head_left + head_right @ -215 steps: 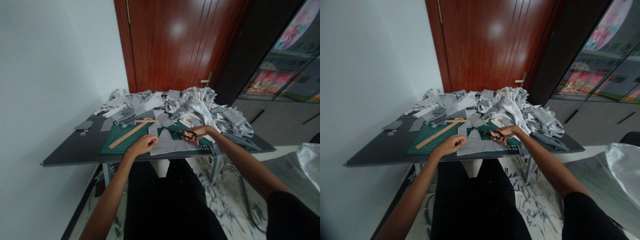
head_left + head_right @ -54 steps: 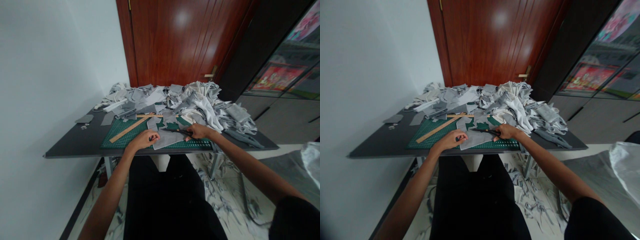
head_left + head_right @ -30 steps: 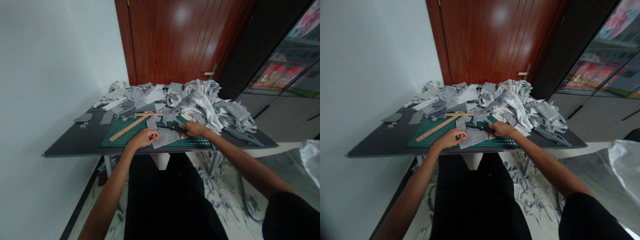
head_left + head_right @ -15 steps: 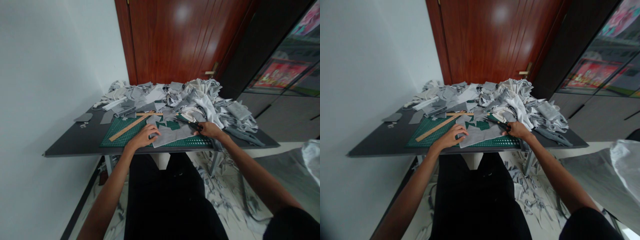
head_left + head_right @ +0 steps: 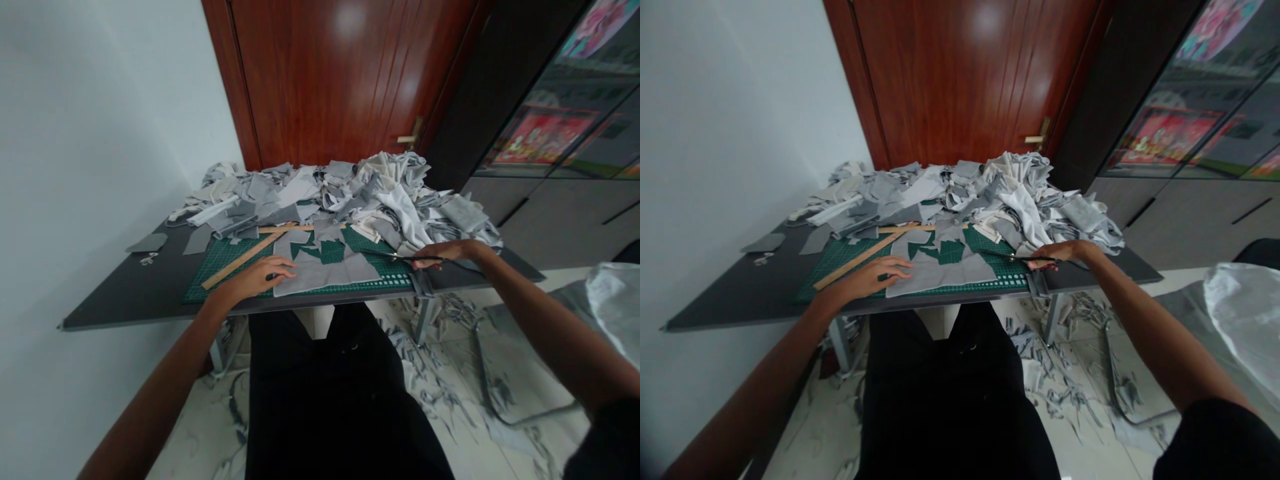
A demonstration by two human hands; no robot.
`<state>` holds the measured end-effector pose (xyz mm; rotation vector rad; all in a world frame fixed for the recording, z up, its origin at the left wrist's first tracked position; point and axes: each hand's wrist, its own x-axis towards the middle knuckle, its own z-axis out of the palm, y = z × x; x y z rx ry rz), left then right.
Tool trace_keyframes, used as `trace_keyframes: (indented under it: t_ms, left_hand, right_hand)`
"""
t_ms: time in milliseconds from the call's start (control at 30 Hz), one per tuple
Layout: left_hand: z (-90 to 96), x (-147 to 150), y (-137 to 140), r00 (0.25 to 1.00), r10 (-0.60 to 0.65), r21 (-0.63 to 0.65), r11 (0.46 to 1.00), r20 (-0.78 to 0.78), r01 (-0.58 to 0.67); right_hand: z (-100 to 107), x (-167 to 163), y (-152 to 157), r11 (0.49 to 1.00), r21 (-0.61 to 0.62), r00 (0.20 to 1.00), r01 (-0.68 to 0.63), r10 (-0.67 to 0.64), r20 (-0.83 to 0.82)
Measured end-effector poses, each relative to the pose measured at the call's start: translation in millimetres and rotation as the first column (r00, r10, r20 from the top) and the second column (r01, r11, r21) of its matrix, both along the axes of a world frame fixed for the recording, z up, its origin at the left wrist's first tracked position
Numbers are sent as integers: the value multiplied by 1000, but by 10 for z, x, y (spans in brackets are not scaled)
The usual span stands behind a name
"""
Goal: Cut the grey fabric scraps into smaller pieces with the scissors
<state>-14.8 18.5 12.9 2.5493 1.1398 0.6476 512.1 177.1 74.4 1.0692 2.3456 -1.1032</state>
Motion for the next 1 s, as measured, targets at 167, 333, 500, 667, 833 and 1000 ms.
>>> trace_keyframes:
  t_ms: [167,333,500,667,833,1000]
  left_hand:
    - [86,-173,39,998,-6,-78,997,-67,1]
    - [213,-58,10,994,17,-86,996,-107,-27]
    - [239,534,-254,992,75,34,997,-100,-71]
    - [105,1158,-387,996,72,63,996,-56,-69]
    - [-90,1282,-342,994,102,57,993,-27,-100]
    - [-113,1233,-338,996,85,56,995,-9,-84]
  right_hand:
    - [102,-139,-67,979,-202,1000,-5,6,3]
    - [168,-397,-22,955,-292,999,-45,38,-31]
    - [156,-588,99,948,-303,995,-96,103,6]
    - [127,-700,134,959,-235,985,-161,172,28]
    - [13,-690,176,973,-158,981,-169,182,73]
    - [-135,-647,201,978,-183,993,-103,110,31]
